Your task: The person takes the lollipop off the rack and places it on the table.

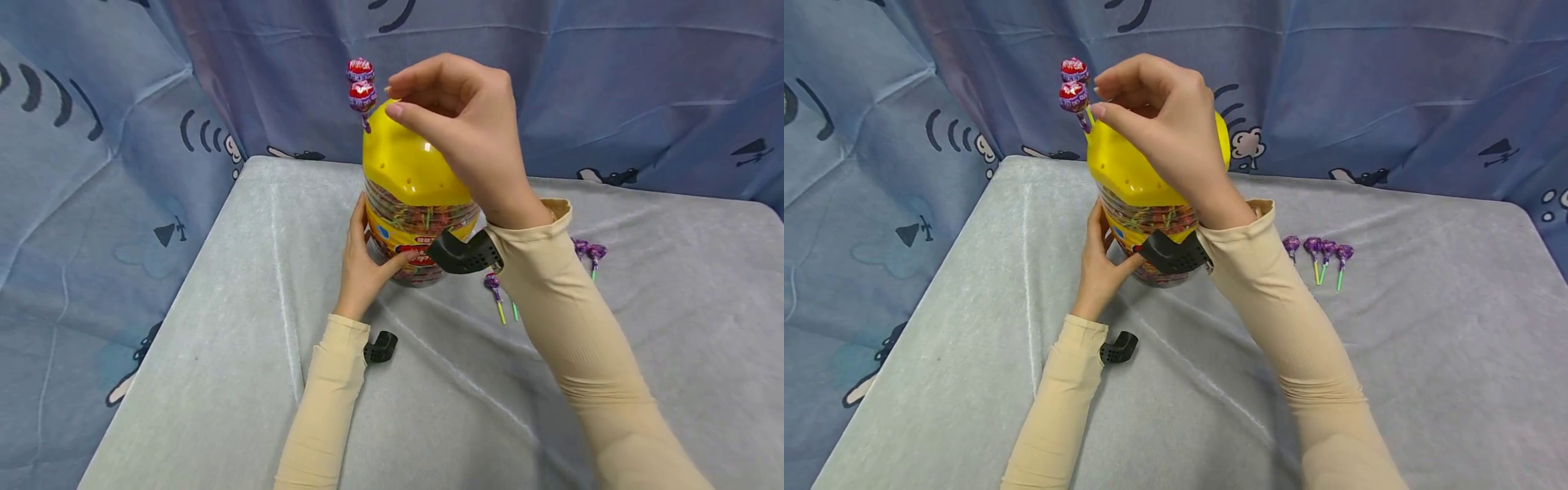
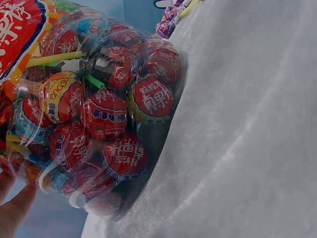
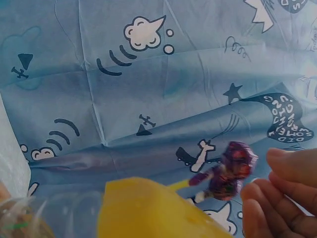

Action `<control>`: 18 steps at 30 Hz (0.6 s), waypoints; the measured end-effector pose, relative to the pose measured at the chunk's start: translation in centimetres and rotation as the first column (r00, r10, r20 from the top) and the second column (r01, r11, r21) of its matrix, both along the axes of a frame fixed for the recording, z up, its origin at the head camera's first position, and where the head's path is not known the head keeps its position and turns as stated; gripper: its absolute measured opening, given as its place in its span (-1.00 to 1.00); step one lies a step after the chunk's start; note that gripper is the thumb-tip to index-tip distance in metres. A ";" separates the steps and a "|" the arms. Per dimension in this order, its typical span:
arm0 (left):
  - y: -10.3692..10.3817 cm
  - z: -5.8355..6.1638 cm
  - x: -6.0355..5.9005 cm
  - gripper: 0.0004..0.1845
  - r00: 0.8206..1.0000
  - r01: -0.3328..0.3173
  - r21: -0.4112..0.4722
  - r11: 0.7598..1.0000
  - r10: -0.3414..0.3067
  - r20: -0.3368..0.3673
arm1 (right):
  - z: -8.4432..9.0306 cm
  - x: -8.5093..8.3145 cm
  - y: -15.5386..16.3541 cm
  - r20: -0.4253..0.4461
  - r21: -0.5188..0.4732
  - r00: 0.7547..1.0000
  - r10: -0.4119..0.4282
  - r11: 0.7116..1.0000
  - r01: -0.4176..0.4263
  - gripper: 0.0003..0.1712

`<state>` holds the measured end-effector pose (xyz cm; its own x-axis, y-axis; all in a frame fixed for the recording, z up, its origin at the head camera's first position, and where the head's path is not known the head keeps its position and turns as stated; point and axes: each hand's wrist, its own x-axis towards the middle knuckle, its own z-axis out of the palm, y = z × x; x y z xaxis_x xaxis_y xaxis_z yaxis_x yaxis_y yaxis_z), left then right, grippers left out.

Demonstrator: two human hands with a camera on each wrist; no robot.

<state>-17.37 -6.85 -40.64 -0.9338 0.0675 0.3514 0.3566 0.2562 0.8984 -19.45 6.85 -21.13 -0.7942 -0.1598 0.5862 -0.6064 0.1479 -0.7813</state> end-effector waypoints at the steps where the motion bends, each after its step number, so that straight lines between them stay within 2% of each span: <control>1: 0.0 0.0 0.0 0.12 1.000 -0.003 -0.003 1.000 0.003 0.003 | 0.0 -0.2 -0.3 -0.006 0.022 1.000 -0.010 1.000 0.011 -0.81; 8: 0.1 0.1 -0.1 0.12 1.000 0.000 -0.013 1.000 0.000 0.003 | 0.6 -0.9 -1.3 0.074 0.126 0.996 -0.051 0.991 0.041 -0.72; 15: -0.1 0.0 -0.1 0.12 1.000 0.002 0.002 1.000 -0.002 -0.018 | 0.9 -1.3 -2.1 0.143 0.147 0.988 -0.053 0.989 0.032 -0.66; 18: 0.0 0.0 -0.1 0.12 1.000 0.003 0.004 1.000 -0.003 -0.028 | 0.9 -1.3 -2.2 0.133 0.155 0.990 -0.048 0.987 0.027 -0.65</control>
<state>-17.45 -6.89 -40.63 -0.9233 0.0691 0.3779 0.3827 0.2513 0.8890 -20.79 4.61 -20.23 -0.8722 -0.2072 0.4432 -0.4875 0.2927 -0.8226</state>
